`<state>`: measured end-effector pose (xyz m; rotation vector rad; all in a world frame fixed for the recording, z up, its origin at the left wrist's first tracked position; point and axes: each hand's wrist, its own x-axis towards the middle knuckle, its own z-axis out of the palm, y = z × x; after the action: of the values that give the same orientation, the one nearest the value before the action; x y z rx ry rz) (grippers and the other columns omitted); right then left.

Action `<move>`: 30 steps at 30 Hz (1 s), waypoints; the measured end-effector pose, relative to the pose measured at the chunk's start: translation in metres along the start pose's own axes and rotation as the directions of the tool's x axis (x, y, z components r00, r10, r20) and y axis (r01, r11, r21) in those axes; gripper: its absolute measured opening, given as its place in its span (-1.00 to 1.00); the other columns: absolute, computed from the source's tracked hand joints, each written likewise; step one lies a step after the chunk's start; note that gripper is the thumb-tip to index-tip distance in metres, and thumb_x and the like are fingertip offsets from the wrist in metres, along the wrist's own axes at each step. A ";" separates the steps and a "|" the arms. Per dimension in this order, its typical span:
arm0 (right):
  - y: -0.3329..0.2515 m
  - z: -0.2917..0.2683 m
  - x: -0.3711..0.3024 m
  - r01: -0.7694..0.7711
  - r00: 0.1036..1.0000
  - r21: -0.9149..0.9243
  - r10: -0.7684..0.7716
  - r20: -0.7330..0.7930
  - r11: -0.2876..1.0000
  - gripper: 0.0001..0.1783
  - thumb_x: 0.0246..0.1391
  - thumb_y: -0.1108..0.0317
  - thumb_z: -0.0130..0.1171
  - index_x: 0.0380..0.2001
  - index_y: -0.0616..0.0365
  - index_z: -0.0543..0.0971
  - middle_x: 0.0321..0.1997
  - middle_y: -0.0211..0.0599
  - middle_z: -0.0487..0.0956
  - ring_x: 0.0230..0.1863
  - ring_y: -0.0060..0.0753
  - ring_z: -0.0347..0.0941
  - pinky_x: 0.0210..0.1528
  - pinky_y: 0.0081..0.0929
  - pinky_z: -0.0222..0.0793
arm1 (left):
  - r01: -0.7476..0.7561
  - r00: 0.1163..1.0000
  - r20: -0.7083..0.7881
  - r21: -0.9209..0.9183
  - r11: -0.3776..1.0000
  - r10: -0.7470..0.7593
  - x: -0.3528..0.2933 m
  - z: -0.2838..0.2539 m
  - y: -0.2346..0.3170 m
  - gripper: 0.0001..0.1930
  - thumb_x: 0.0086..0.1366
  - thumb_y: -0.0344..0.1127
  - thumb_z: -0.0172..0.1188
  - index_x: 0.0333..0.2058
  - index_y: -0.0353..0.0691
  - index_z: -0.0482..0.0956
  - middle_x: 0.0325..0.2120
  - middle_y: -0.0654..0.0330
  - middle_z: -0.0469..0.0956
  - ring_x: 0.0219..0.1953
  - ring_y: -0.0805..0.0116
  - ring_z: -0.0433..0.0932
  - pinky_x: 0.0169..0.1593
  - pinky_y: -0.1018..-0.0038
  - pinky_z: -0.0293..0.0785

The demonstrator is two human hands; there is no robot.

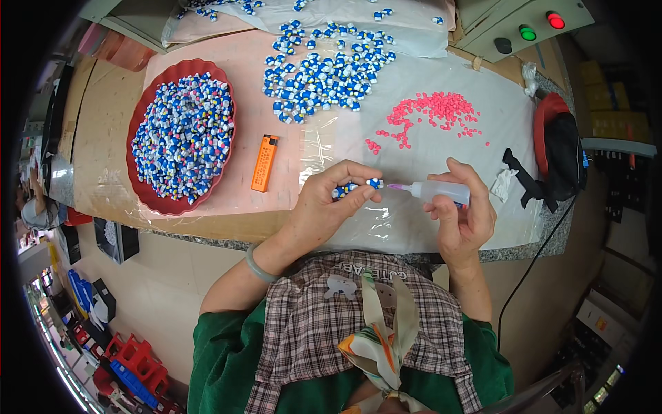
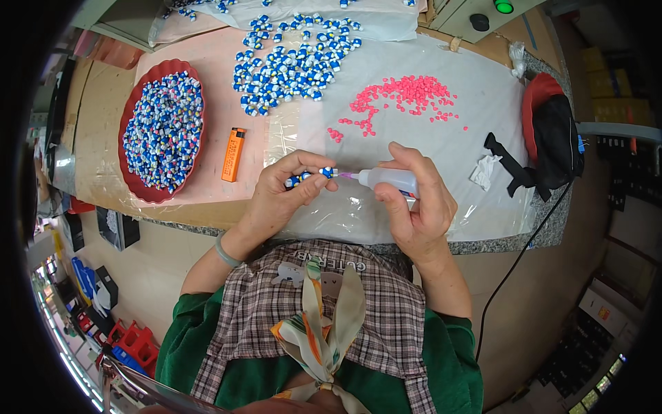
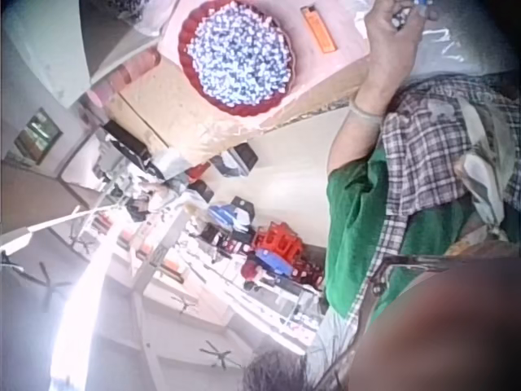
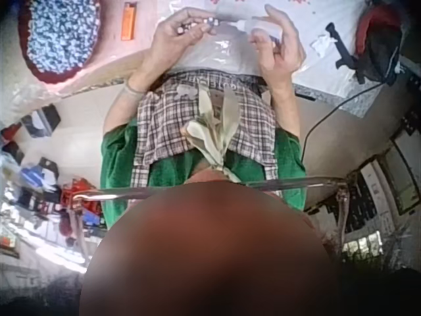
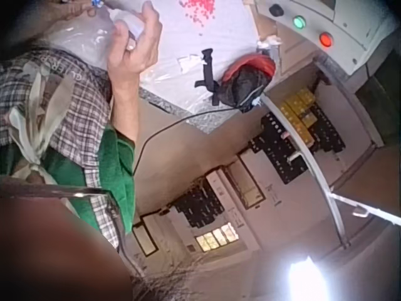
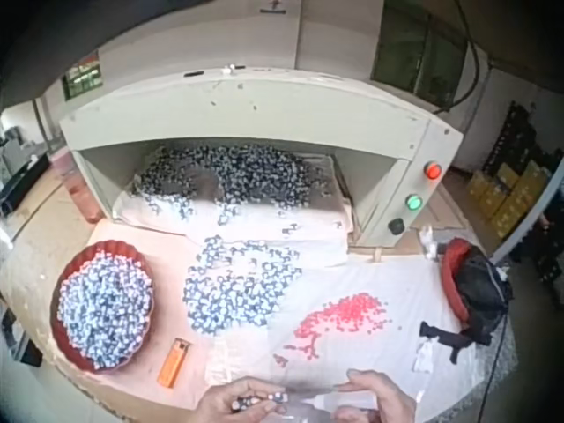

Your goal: Applying glue to small blue and pink plastic parts at a factory workbench.

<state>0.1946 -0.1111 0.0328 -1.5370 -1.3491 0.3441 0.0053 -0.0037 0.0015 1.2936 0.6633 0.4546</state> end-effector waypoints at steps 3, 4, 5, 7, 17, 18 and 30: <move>0.001 0.000 0.000 0.006 1.000 -0.017 -0.006 0.005 1.000 -0.58 0.21 0.34 0.12 0.08 0.34 0.40 -0.30 -0.07 0.61 -0.54 -0.54 0.50 -0.55 -0.69 0.38 | -0.011 1.000 0.005 0.002 1.000 0.011 0.000 -0.001 -0.002 -0.77 0.33 -0.38 0.16 -0.06 -0.27 0.51 -0.31 0.25 0.60 -0.28 0.64 0.53 -0.39 0.72 0.36; 0.001 0.000 0.000 0.011 1.000 -0.022 -0.011 0.008 1.000 -0.58 0.21 0.35 0.12 0.08 0.34 0.40 -0.30 -0.07 0.61 -0.54 -0.54 0.50 -0.55 -0.69 0.38 | -0.011 1.000 0.010 0.002 1.000 0.011 0.000 -0.001 -0.003 -0.77 0.33 -0.39 0.16 -0.06 -0.28 0.51 -0.29 0.24 0.60 -0.24 0.62 0.56 -0.38 0.71 0.38; 0.001 0.000 0.000 0.011 1.000 -0.022 -0.011 0.009 1.000 -0.58 0.21 0.35 0.12 0.08 0.34 0.40 -0.30 -0.07 0.61 -0.54 -0.54 0.50 -0.55 -0.69 0.38 | -0.011 1.000 0.010 0.002 1.000 0.011 0.000 -0.001 -0.002 -0.77 0.33 -0.39 0.16 -0.06 -0.28 0.51 -0.29 0.24 0.60 -0.24 0.62 0.56 -0.38 0.71 0.38; 0.001 0.000 0.000 0.017 1.000 -0.035 -0.016 0.020 0.999 -0.58 0.20 0.37 0.13 0.08 0.34 0.40 -0.30 -0.07 0.61 -0.54 -0.54 0.50 -0.56 -0.69 0.38 | 0.001 1.000 0.013 -0.002 1.000 -0.001 0.000 -0.001 -0.001 -0.77 0.33 -0.39 0.16 -0.06 -0.28 0.51 -0.29 0.24 0.59 -0.24 0.61 0.56 -0.37 0.72 0.38; -0.003 0.000 0.003 0.045 0.997 -0.077 -0.040 0.071 0.996 -0.57 0.13 0.42 0.20 0.04 0.36 0.42 -0.30 -0.07 0.60 -0.50 -0.49 0.53 -0.52 -0.65 0.42 | -0.005 0.999 0.033 -0.011 1.000 0.005 0.001 -0.002 -0.005 -0.76 0.32 -0.41 0.16 -0.06 -0.29 0.50 -0.27 0.22 0.59 -0.19 0.57 0.56 -0.27 0.69 0.41; -0.003 0.000 0.004 0.099 0.993 -0.092 -0.093 0.071 0.991 -0.57 0.11 0.43 0.22 0.03 0.36 0.43 -0.30 -0.06 0.60 -0.47 -0.46 0.54 -0.48 -0.62 0.45 | -0.011 0.999 0.033 -0.012 1.000 0.011 0.001 -0.002 -0.006 -0.76 0.32 -0.42 0.16 -0.06 -0.30 0.50 -0.26 0.21 0.59 -0.18 0.56 0.56 -0.24 0.68 0.42; 0.008 -0.007 -0.001 -0.206 0.978 0.215 0.210 0.003 0.955 -0.62 0.13 0.31 0.25 -0.07 0.32 0.44 -0.22 -0.07 0.58 -0.52 -0.48 0.48 -0.52 -0.63 0.40 | -0.012 1.000 -0.006 0.002 1.000 0.012 0.002 -0.004 -0.003 -0.78 0.31 -0.46 0.14 -0.07 -0.28 0.53 -0.34 0.24 0.61 -0.27 0.62 0.51 -0.25 0.68 0.37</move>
<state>0.2043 -0.1141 0.0297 -1.4984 -1.0982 0.5857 0.0036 -0.0004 -0.0020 1.2994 0.6615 0.4672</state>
